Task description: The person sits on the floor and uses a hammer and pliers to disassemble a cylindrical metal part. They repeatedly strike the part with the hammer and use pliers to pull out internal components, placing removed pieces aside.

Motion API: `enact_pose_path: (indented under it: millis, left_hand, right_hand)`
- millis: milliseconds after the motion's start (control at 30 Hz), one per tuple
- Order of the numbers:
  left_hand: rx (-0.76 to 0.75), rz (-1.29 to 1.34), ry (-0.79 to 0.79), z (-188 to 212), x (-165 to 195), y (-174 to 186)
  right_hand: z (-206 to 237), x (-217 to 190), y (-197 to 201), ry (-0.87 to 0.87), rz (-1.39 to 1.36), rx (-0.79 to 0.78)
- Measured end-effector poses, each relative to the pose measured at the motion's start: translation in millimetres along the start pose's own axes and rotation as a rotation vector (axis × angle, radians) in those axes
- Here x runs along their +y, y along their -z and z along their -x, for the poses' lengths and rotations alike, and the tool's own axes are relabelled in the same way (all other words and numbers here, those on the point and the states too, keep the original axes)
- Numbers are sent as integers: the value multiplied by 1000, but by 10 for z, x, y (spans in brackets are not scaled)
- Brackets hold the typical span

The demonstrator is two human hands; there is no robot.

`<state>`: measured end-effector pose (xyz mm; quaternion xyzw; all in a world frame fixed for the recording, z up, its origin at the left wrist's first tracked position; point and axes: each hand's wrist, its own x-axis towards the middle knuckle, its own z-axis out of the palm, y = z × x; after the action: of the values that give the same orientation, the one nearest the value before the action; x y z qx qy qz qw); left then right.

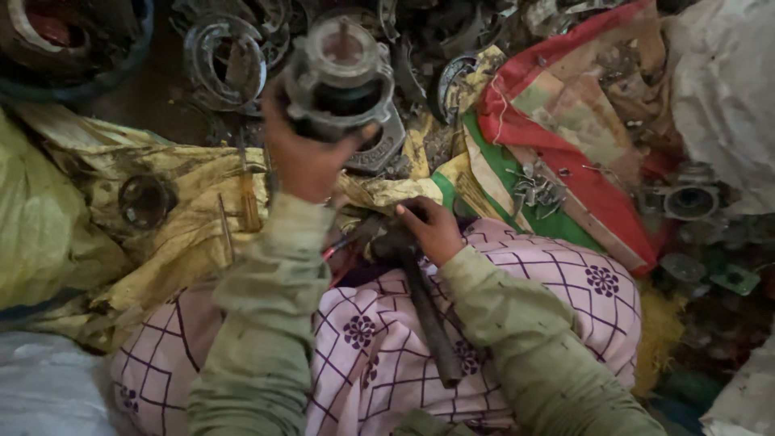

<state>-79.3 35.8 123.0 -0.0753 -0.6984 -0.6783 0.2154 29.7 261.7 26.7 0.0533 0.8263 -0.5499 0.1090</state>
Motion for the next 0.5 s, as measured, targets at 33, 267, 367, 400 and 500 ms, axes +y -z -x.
enact_pose_path:
  millis: [33,267,367,400,500]
  left_hand:
    - [-39,8,-27,-35,137,131]
    - [275,42,59,280,643,778]
    - [451,789,331,451,593,1024]
    - [486,950,394,491,577,1105]
    - [514,1119,390,594,596,1285]
  right_hand:
    - [-19,46,-7,24,-8,-3]
    - [94,323,23,-49,704,-151]
    - [232,350,82,-115,873,-204]
    - [259,342,102,-98,880,-206]
    - [310,253,185,35,807,-226]
